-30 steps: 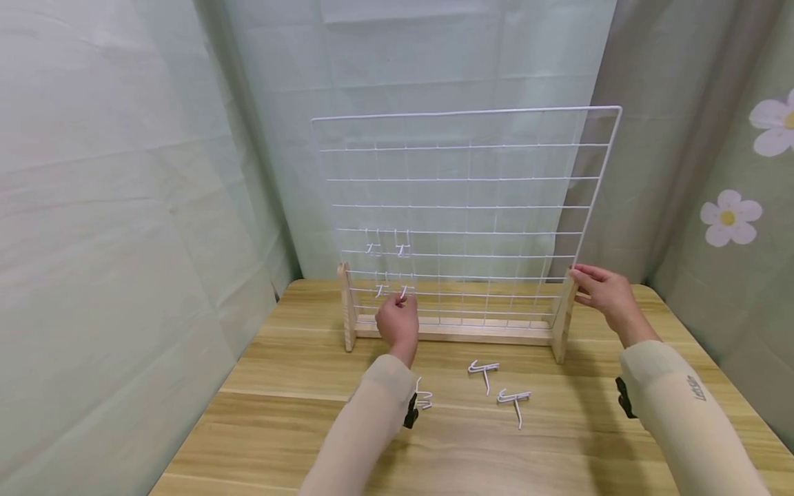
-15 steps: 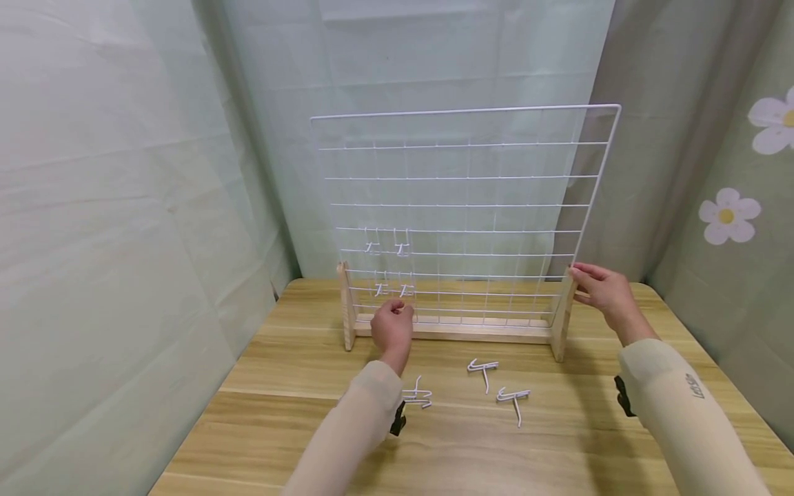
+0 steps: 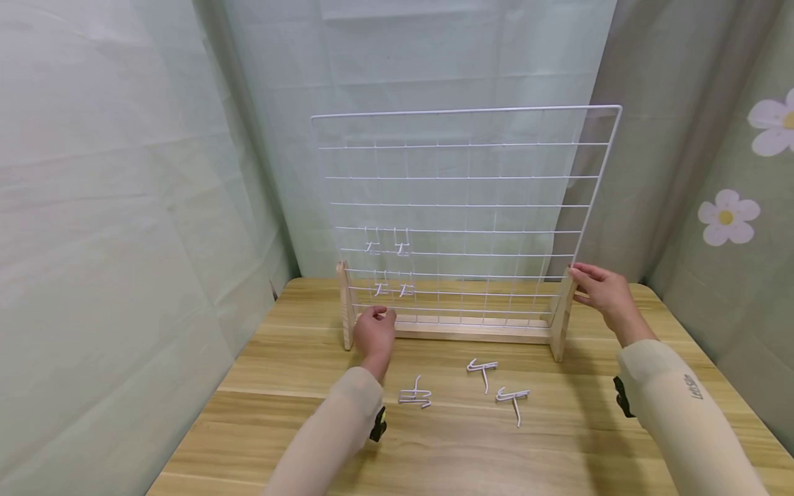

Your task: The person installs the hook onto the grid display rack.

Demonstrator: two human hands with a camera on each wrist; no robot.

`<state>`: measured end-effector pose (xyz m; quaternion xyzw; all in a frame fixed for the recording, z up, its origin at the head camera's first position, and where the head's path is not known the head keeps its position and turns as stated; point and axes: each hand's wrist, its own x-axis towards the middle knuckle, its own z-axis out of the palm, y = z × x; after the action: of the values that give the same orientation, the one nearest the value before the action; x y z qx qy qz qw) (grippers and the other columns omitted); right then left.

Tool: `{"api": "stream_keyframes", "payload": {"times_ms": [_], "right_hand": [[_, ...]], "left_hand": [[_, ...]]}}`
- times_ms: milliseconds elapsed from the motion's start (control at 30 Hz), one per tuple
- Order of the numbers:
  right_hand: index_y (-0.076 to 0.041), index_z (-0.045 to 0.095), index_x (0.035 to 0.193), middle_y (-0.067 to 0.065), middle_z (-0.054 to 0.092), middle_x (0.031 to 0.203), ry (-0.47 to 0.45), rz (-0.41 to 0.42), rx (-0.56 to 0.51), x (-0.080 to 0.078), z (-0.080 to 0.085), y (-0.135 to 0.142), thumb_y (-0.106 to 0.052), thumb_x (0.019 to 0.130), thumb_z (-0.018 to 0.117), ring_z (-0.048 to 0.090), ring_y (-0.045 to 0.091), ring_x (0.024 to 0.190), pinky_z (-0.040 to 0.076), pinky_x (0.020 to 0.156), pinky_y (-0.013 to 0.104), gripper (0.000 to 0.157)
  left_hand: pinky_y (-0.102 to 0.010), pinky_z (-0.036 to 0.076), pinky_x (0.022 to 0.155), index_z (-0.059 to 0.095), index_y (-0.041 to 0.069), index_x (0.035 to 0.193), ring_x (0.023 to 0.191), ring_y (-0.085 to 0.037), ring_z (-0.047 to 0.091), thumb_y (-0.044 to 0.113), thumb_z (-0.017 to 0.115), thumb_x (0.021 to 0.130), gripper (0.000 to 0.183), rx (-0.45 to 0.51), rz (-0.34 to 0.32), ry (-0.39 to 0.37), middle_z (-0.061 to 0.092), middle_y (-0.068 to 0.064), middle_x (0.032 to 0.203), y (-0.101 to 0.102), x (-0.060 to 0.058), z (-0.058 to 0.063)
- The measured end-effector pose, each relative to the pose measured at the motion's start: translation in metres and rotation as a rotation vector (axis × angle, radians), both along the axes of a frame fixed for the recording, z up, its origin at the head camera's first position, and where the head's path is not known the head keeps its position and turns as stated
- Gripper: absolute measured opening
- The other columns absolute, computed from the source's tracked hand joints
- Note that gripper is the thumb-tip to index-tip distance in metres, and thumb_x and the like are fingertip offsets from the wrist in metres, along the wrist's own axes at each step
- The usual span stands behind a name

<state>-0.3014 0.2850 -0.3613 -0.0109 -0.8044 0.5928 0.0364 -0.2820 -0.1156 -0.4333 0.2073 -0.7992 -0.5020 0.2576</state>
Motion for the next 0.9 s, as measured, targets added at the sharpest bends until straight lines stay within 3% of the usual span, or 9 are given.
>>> {"api": "stream_keyframes", "payload": {"times_ms": [233,400,633,800,900], "right_hand": [[-0.002,0.050,0.141,-0.005,0.058,0.115,0.026,-0.003,-0.058,0.002,0.000,-0.001,-0.040,0.100,0.056,0.056,0.003,0.099,0.053,0.080,0.019,0.057],[-0.010,0.058,0.134,-0.007,0.060,0.113,0.034,-0.008,-0.087,0.002,-0.001,-0.001,-0.039,0.099,0.058,0.057,0.001,0.097,0.053,0.081,0.020,0.046],[0.002,0.047,0.143,-0.008,0.060,0.114,0.029,-0.006,-0.086,0.001,-0.002,0.000,-0.038,0.100,0.057,0.057,0.000,0.096,0.053,0.081,0.021,0.061],[0.005,0.044,0.145,-0.010,0.060,0.110,0.031,-0.008,-0.072,0.000,-0.003,-0.001,-0.038,0.100,0.057,0.057,-0.001,0.095,0.054,0.080,0.021,0.063],[0.004,0.043,0.145,-0.003,0.060,0.116,0.028,-0.014,-0.060,0.000,-0.002,-0.002,-0.039,0.100,0.056,0.056,0.000,0.097,0.054,0.081,0.021,0.064]], "left_hand": [[-0.038,0.042,0.064,0.074,0.006,0.092,0.073,-0.027,0.059,0.020,0.073,0.085,0.015,-0.015,0.032,0.018,0.064,-0.006,0.078,-0.022,0.000,-0.004],[-0.040,0.043,0.065,0.073,0.006,0.093,0.076,-0.029,0.059,0.023,0.071,0.088,0.018,-0.007,0.065,0.018,0.064,-0.008,0.082,-0.039,0.002,-0.005],[-0.046,0.043,0.076,0.071,0.003,0.101,0.088,-0.032,0.057,0.027,0.067,0.092,0.026,0.031,0.096,0.072,0.062,-0.013,0.094,-0.066,-0.003,-0.001],[-0.048,0.044,0.088,0.066,0.001,0.112,0.099,-0.032,0.056,0.032,0.064,0.095,0.036,0.060,0.049,0.150,0.060,-0.017,0.106,-0.084,-0.017,0.011],[-0.046,0.045,0.094,0.062,0.001,0.121,0.107,-0.031,0.056,0.036,0.065,0.095,0.043,0.107,-0.028,0.183,0.059,-0.017,0.117,-0.093,-0.026,0.025]]}}
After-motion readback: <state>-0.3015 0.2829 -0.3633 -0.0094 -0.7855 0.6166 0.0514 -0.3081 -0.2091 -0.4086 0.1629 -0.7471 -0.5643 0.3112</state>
